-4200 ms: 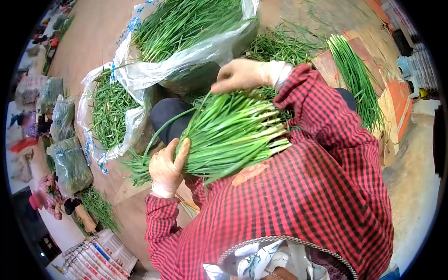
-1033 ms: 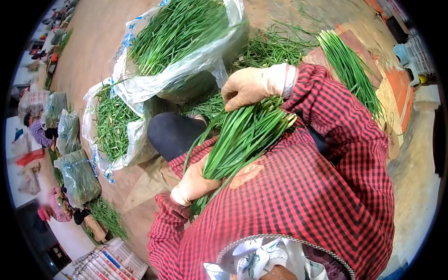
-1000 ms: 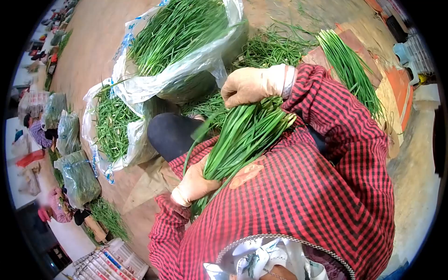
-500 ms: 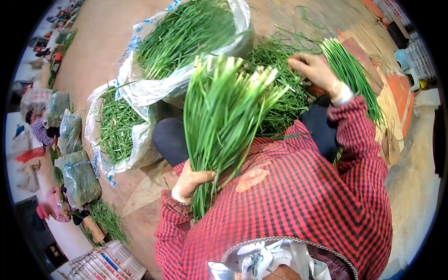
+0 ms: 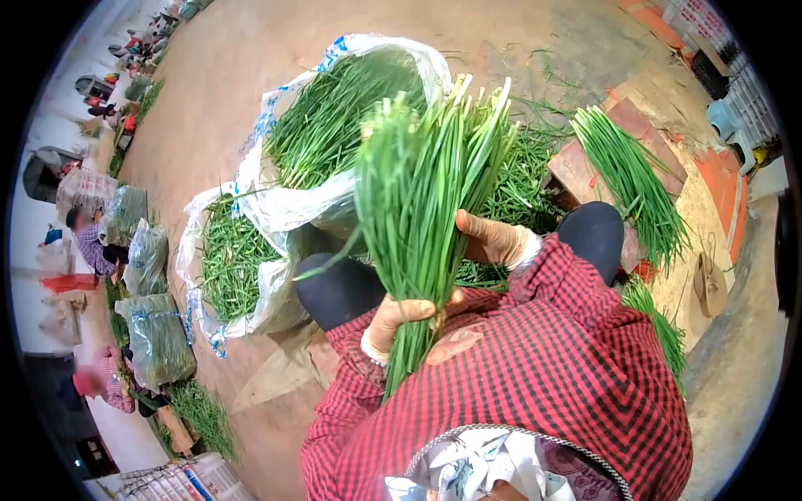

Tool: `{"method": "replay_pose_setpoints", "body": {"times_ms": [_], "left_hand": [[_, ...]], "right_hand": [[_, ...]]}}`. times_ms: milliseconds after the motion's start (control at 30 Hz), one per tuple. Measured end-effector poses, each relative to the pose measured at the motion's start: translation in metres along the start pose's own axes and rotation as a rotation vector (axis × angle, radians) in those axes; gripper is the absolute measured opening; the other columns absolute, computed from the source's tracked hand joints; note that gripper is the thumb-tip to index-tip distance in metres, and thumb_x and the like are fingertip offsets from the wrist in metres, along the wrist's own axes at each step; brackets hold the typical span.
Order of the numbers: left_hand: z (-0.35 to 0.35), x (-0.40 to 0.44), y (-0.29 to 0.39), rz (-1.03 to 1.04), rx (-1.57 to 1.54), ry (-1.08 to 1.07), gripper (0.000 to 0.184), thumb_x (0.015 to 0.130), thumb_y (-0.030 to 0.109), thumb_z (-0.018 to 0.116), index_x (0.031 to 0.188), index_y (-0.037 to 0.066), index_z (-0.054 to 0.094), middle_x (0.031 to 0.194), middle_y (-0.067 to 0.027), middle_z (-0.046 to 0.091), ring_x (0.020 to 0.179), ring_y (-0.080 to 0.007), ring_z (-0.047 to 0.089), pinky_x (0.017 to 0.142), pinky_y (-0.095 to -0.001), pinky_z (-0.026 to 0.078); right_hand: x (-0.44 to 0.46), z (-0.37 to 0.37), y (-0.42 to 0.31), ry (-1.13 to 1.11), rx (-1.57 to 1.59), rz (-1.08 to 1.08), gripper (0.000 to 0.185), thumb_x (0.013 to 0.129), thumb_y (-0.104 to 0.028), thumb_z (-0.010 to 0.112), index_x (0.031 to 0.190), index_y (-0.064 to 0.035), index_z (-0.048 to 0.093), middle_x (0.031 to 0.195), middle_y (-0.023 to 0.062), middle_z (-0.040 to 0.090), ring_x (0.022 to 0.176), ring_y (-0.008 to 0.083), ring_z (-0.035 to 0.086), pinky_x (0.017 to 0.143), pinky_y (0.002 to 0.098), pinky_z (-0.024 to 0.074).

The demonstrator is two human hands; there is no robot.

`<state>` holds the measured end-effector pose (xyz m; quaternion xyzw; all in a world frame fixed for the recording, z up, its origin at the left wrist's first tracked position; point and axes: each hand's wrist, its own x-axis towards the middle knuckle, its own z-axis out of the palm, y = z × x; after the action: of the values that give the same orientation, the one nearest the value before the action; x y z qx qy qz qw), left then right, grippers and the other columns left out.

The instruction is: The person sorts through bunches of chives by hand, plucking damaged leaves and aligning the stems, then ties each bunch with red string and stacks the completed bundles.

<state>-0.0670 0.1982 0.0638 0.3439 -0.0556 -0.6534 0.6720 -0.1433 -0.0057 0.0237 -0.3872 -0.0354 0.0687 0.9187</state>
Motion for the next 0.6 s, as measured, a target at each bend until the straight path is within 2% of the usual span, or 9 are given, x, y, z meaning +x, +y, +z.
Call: {"method": "replay_pose_setpoints", "body": {"times_ms": [67,100,167,300,400,467,500,533,600], "left_hand": [[-0.006,0.012,-0.008,-0.072,-0.045,-0.085,0.061,0.077,0.011,0.067,0.132,-0.002,0.045,0.101,-0.0129,0.063,0.073,-0.0149,0.061,0.069,-0.0282,0.054],[-0.007,0.019,-0.002,-0.124,0.039,-0.138,0.059,0.078,0.013,0.066,0.131,-0.002,0.047,0.1,-0.012,0.064,0.077,-0.0156,0.061,0.07,-0.0279,0.053],[-0.003,0.03,0.002,-0.199,0.1,-0.159,0.051,0.08,0.018,0.063,0.127,-0.001,0.053,0.098,-0.0115,0.066,0.083,-0.0168,0.061,0.072,-0.0258,0.048],[0.006,0.058,0.005,-0.181,0.423,-0.178,0.051,0.083,0.022,0.07,0.125,-0.001,0.054,0.11,-0.0112,0.065,0.103,-0.0215,0.061,0.091,-0.0347,0.047],[-0.013,0.065,0.039,-0.122,0.66,-0.395,0.076,0.077,0.028,0.078,0.139,0.0,0.044,0.134,-0.0103,0.053,0.124,-0.0223,0.049,0.104,-0.0362,0.038],[-0.082,0.085,0.034,0.175,0.371,-0.299,0.099,0.075,0.041,0.079,0.149,-0.001,0.028,0.146,-0.0171,0.043,0.134,-0.0282,0.043,0.113,-0.042,0.031],[-0.049,0.071,0.049,0.252,0.106,-0.068,0.101,0.078,0.052,0.074,0.148,-0.002,0.027,0.149,-0.0198,0.037,0.136,-0.0313,0.041,0.116,-0.0446,0.028],[-0.082,0.082,0.052,0.42,0.108,-0.239,0.103,0.079,0.063,0.067,0.148,-0.003,0.027,0.15,-0.0207,0.036,0.137,-0.0325,0.039,0.117,-0.0452,0.026],[-0.071,0.089,0.053,0.541,0.011,-0.268,0.106,0.078,0.068,0.064,0.148,-0.002,0.027,0.149,-0.0184,0.038,0.135,-0.0314,0.042,0.115,-0.0456,0.03]], "right_hand": [[-0.002,0.007,-0.001,0.124,0.072,-0.03,0.081,0.082,-0.067,0.061,0.133,-0.0059,0.052,0.127,0.0108,0.06,0.117,0.0228,0.056,0.096,0.0386,0.0476],[-0.003,0.003,-0.004,0.092,0.108,0.012,0.073,0.082,-0.063,0.066,0.125,-0.005,0.057,0.113,0.0108,0.066,0.098,0.0203,0.064,0.078,0.0349,0.054],[-0.001,0.003,-0.016,0.098,0.148,0.036,0.06,0.084,-0.049,0.068,0.121,-0.003,0.059,0.103,0.0107,0.068,0.083,0.0186,0.067,0.068,0.0321,0.0547],[-0.005,0.02,-0.04,0.371,0.075,-0.084,0.05,0.083,-0.029,0.069,0.123,-0.0024,0.059,0.103,0.0097,0.068,0.088,0.0176,0.066,0.078,0.0313,0.0549],[-0.026,0.017,-0.082,0.395,-0.042,0.011,0.05,0.082,-0.026,0.07,0.125,-0.0016,0.059,0.109,0.0115,0.068,0.095,0.0187,0.066,0.084,0.0332,0.0539],[-0.043,0.001,-0.102,0.309,-0.028,0.053,0.049,0.082,-0.025,0.071,0.122,0.0006,0.06,0.108,0.0121,0.069,0.094,0.0193,0.067,0.086,0.0332,0.0535],[-0.053,0.001,-0.118,0.294,0.001,0.156,0.047,0.081,-0.024,0.074,0.118,0.0024,0.062,0.105,0.0125,0.07,0.092,0.0202,0.067,0.088,0.0338,0.0533],[-0.062,-0.023,-0.116,0.424,-0.118,0.264,0.055,0.079,-0.022,0.077,0.125,0.0012,0.058,0.112,0.0113,0.068,0.096,0.0193,0.066,0.088,0.0331,0.053],[-0.054,0.007,-0.116,0.328,-0.317,0.192,0.067,0.077,-0.019,0.08,0.135,-0.0019,0.051,0.124,0.0094,0.063,0.106,0.0178,0.061,0.094,0.0329,0.0493]]}}
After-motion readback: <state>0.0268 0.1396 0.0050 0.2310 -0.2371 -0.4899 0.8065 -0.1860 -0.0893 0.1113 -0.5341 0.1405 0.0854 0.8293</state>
